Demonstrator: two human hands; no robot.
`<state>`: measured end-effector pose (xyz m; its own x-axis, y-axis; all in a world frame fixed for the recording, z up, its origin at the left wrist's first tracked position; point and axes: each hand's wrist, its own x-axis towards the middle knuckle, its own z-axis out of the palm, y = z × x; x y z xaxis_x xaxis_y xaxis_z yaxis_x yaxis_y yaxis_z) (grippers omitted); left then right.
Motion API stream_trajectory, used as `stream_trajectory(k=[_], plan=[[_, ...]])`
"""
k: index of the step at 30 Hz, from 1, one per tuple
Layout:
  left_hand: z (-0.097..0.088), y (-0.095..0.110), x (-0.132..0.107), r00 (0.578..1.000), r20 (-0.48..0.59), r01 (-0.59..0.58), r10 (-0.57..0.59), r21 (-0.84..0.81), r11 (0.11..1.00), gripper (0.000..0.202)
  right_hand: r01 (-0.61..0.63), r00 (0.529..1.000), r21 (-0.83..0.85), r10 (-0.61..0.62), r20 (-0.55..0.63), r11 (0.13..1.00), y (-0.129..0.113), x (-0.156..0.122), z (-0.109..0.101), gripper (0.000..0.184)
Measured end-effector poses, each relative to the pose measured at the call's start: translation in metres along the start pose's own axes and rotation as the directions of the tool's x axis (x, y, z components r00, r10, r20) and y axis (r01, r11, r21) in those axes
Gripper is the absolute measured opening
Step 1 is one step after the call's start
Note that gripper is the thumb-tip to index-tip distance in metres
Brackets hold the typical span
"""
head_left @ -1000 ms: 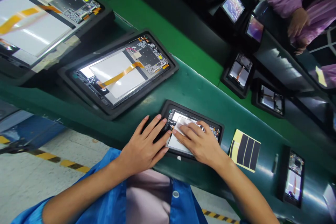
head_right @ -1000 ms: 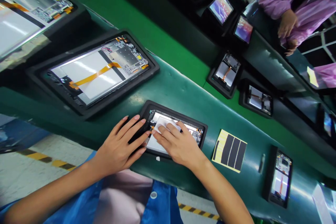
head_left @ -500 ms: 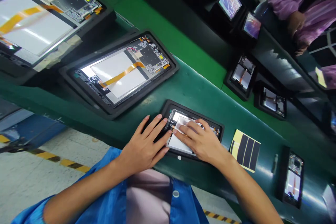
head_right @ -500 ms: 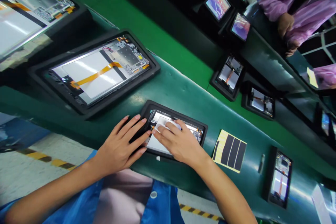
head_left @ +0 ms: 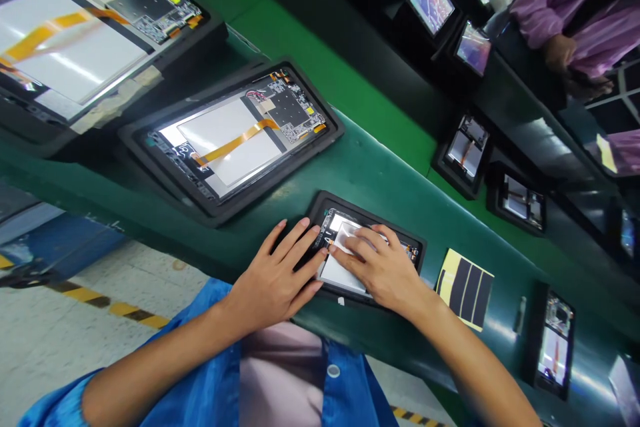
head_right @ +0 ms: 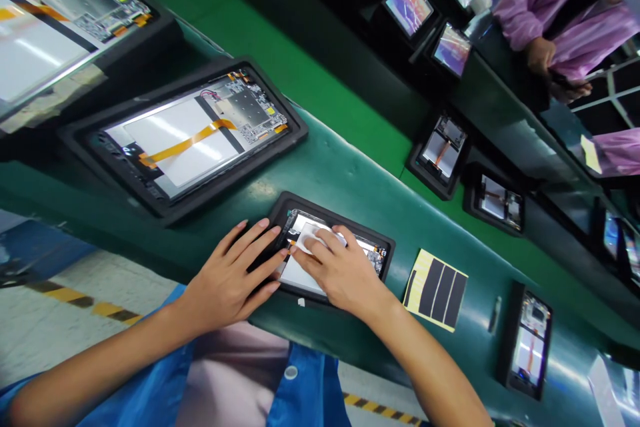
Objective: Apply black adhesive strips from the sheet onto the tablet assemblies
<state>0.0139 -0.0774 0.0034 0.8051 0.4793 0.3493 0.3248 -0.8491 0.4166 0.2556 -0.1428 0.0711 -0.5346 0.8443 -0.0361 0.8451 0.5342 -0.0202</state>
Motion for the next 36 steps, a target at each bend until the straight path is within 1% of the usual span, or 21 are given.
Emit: stream_trajectory(k=[3,8,10,13,17,23,26,28,31,33,36], plan=[[0.0,0.0,0.0,1.0,-0.008,-0.011,0.011,-0.002,1.0,0.041,0.014,1.0,0.012,-0.014,-0.011,1.0,0.004,0.0,0.001,0.038],[0.0,0.001,0.0,1.0,-0.011,0.003,-0.003,-0.012,1.0,0.041,0.055,0.998,0.019,-0.055,0.012,0.998,0.012,0.0,0.001,0.037],[0.0,0.001,0.0,1.0,-0.01,0.005,-0.005,-0.016,1.0,0.041,0.05,0.999,0.025,-0.051,0.011,0.998,0.013,-0.001,0.002,0.039],[-0.001,0.001,0.0,1.0,-0.011,-0.005,0.004,-0.019,1.0,0.04,-0.009,1.0,0.029,0.009,-0.021,1.0,0.01,-0.002,0.006,0.038],[0.0,0.0,0.001,1.0,0.003,0.001,-0.001,-0.013,1.0,0.043,-0.086,0.991,0.065,0.092,-0.1,0.994,-0.001,-0.005,0.015,0.034],[0.0,0.001,0.003,1.0,0.015,-0.01,0.01,0.012,1.0,0.044,-0.118,0.973,0.117,0.138,-0.187,0.986,-0.009,-0.009,0.024,0.032],[-0.001,0.001,0.003,1.0,0.02,-0.002,0.002,0.013,1.0,0.044,-0.174,0.946,0.147,0.206,-0.249,0.974,-0.014,-0.01,0.024,0.03],[-0.001,0.002,0.002,1.0,0.025,0.006,-0.006,0.014,1.0,0.044,-0.239,0.917,0.172,0.28,-0.285,0.956,-0.019,-0.008,0.024,0.026],[-0.001,0.002,0.003,0.999,0.034,0.012,-0.012,0.014,1.0,0.045,-0.324,0.875,0.205,0.375,-0.307,0.924,-0.027,-0.004,0.024,0.019],[-0.001,0.002,0.003,0.999,0.036,0.011,-0.011,0.013,1.0,0.045,-0.353,0.856,0.228,0.412,-0.312,0.907,-0.03,-0.001,0.024,0.014],[-0.001,0.002,0.003,0.999,0.035,0.01,-0.01,0.015,1.0,0.045,-0.357,0.841,0.269,0.433,-0.324,0.895,-0.032,0.003,0.024,0.008]])
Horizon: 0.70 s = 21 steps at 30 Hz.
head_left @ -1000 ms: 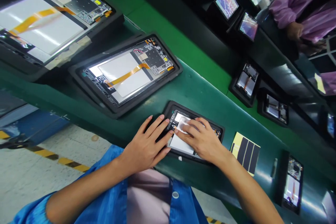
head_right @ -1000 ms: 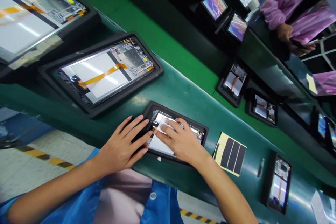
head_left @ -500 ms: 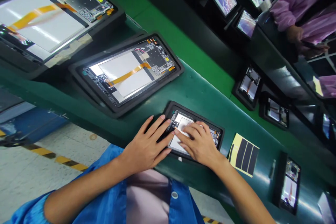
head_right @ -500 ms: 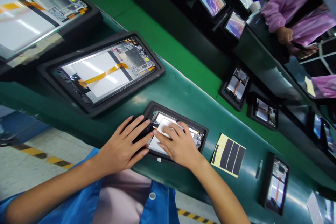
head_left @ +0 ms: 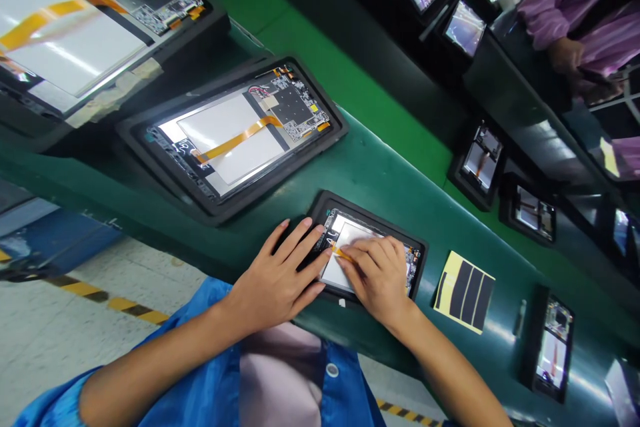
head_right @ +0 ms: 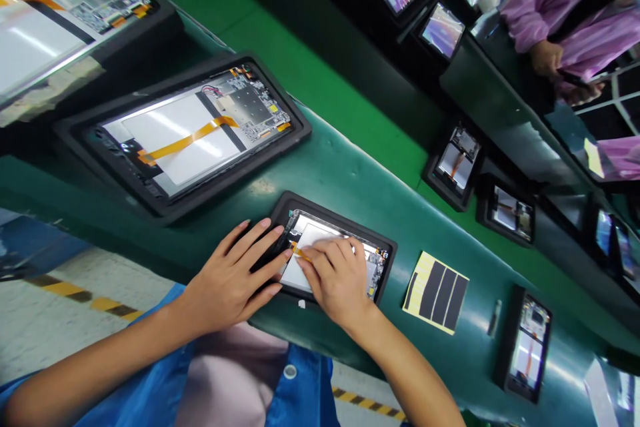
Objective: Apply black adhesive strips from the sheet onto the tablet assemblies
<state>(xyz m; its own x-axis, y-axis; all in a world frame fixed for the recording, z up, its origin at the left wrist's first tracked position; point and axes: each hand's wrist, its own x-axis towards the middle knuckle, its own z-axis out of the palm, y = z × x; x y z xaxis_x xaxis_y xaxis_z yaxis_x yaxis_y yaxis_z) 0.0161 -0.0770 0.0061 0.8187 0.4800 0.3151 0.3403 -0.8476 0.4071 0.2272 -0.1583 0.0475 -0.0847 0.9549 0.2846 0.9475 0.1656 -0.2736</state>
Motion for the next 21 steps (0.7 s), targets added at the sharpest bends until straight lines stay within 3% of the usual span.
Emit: stream_trajectory(k=[14,21], plan=[[0.001,0.0002,-0.0001,1.0,0.019,0.004,-0.004,0.017,1.0,0.049,-0.02,1.0,0.059,0.019,0.018,0.998,0.0025,0.0038,0.0019,0.006],[0.0014,0.0004,0.0,1.0,0.016,0.01,-0.01,0.009,1.0,0.048,0.086,0.995,-0.057,-0.082,0.062,0.995,0.0014,-0.0039,-0.0032,0.025]])
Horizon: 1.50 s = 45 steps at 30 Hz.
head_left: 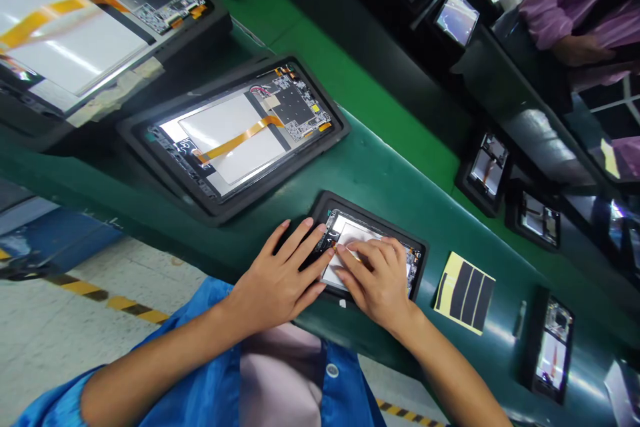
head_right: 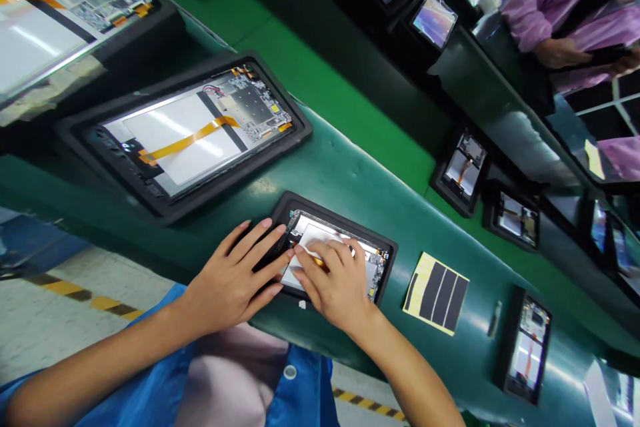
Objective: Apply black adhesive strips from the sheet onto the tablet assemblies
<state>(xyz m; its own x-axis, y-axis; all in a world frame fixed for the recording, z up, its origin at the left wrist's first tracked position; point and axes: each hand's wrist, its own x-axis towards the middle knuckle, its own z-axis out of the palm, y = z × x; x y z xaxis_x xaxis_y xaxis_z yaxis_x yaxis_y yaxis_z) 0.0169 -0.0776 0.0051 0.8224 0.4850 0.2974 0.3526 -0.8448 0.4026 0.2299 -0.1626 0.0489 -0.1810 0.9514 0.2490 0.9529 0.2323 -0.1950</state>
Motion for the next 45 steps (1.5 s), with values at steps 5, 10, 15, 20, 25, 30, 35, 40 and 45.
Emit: stream_trajectory(k=[5,10,15,20,25,30,35,40,45], plan=[[-0.001,-0.002,-0.002,1.0,-0.022,0.013,-0.014,-0.048,0.999,0.047,0.045,0.998,-0.064,-0.042,0.055,0.997,-0.001,-0.003,-0.002,0.026],[-0.004,-0.003,-0.002,0.999,-0.029,0.026,-0.03,-0.104,0.994,0.042,0.062,0.992,-0.064,-0.054,0.113,0.996,0.001,-0.001,-0.003,0.029],[-0.006,-0.003,0.001,0.999,-0.005,0.047,-0.048,-0.085,0.995,0.043,0.049,0.992,-0.013,-0.047,0.113,0.999,0.003,-0.002,0.0,0.03],[-0.006,-0.003,0.003,0.999,0.018,0.038,-0.037,-0.067,0.997,0.043,0.018,0.997,0.058,-0.023,0.079,0.998,0.005,-0.005,0.003,0.03],[-0.003,-0.004,0.003,1.0,0.025,0.006,-0.005,-0.013,1.0,0.044,0.001,0.999,0.131,-0.006,0.037,0.991,0.005,-0.005,0.005,0.034],[-0.003,-0.006,0.003,0.999,0.038,0.025,-0.023,-0.05,0.998,0.043,-0.106,0.986,0.204,0.129,-0.102,0.973,0.016,-0.014,-0.009,0.037],[-0.005,-0.01,0.0,1.0,-0.016,0.021,-0.024,-0.147,0.989,0.043,-0.349,0.88,0.205,0.395,-0.264,0.914,0.03,-0.054,-0.034,0.034],[-0.007,0.003,0.005,0.992,-0.066,-0.114,0.103,-0.199,0.973,0.042,-0.495,0.8,0.153,0.518,-0.305,0.855,0.023,-0.104,-0.037,0.028],[0.007,0.032,0.022,0.931,0.063,-0.35,0.358,-0.111,0.93,0.055,-0.568,0.735,0.149,0.58,-0.351,0.81,0.012,-0.134,-0.03,0.025]])
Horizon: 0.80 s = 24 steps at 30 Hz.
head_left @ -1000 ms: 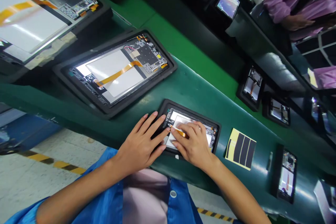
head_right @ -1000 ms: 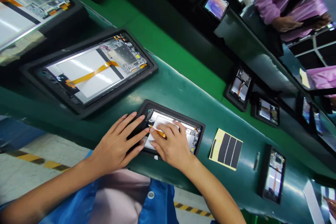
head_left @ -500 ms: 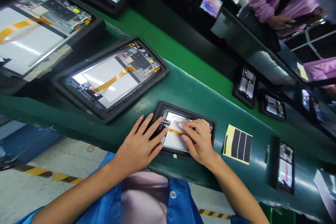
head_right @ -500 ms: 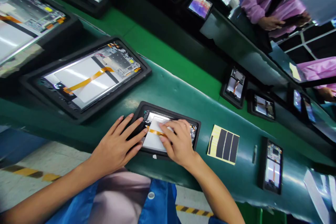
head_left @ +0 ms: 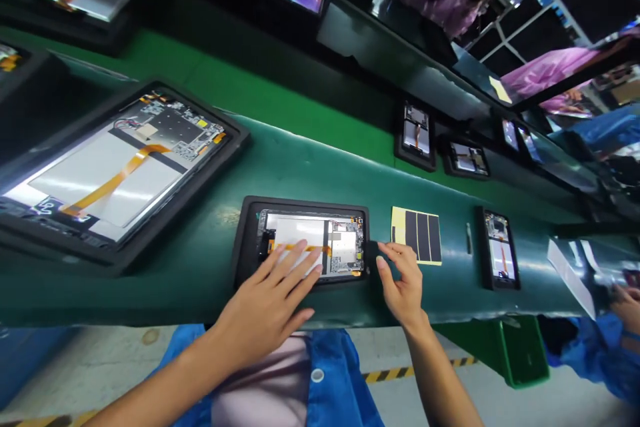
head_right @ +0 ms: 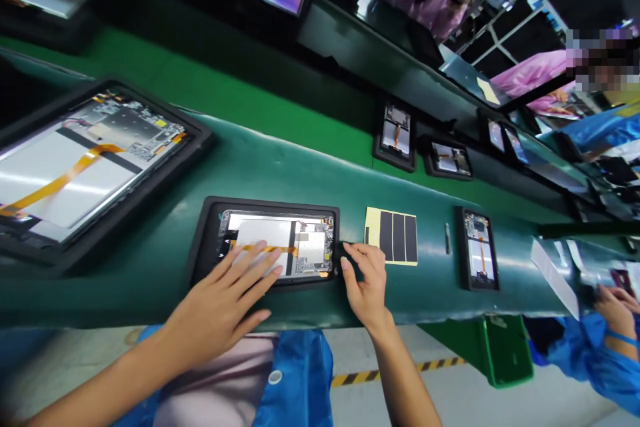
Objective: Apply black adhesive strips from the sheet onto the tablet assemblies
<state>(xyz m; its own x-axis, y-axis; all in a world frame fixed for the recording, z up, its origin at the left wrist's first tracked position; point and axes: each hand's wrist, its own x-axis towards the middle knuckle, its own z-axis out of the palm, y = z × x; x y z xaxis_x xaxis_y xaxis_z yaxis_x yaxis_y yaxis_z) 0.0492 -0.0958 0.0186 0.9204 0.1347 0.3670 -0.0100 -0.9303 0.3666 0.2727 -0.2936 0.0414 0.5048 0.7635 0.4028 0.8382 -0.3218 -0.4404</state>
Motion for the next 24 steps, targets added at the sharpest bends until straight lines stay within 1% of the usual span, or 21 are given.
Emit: stream_trajectory(k=[3,7,12,16,17,19,21,24], plan=[[0.011,0.003,0.011,0.996,0.069,-0.053,0.048,0.079,0.995,0.062,-0.05,0.998,-0.006,0.049,-0.048,0.999,0.007,-0.012,-0.005,0.025],[0.016,0.0,0.015,0.993,0.108,-0.051,0.038,0.119,0.992,0.063,-0.088,0.991,-0.047,0.083,-0.107,0.995,0.02,-0.026,-0.014,0.025],[0.013,-0.001,0.016,0.992,0.116,-0.06,0.049,0.095,0.994,0.061,-0.12,0.984,-0.111,0.103,-0.144,0.987,0.032,-0.044,-0.022,0.024],[0.013,0.003,0.021,0.994,0.085,-0.071,0.066,0.054,0.996,0.059,-0.145,0.98,-0.19,0.115,-0.16,0.971,0.045,-0.052,-0.03,0.027],[0.013,0.005,0.024,0.994,0.075,-0.082,0.078,0.046,0.996,0.058,-0.153,0.981,-0.226,0.119,-0.155,0.962,0.049,-0.053,-0.032,0.029],[0.013,0.01,0.033,0.991,0.061,-0.12,0.118,0.031,0.992,0.057,-0.156,0.986,-0.313,0.128,-0.109,0.937,0.055,-0.056,-0.035,0.037],[0.014,0.016,0.045,0.982,0.071,-0.179,0.177,0.014,0.984,0.056,-0.131,0.991,-0.391,0.134,-0.02,0.911,0.058,-0.058,-0.035,0.042],[0.02,0.024,0.067,0.963,0.1,-0.252,0.251,-0.002,0.968,0.054,-0.065,0.987,-0.437,0.122,0.103,0.897,0.053,-0.062,-0.034,0.041]])
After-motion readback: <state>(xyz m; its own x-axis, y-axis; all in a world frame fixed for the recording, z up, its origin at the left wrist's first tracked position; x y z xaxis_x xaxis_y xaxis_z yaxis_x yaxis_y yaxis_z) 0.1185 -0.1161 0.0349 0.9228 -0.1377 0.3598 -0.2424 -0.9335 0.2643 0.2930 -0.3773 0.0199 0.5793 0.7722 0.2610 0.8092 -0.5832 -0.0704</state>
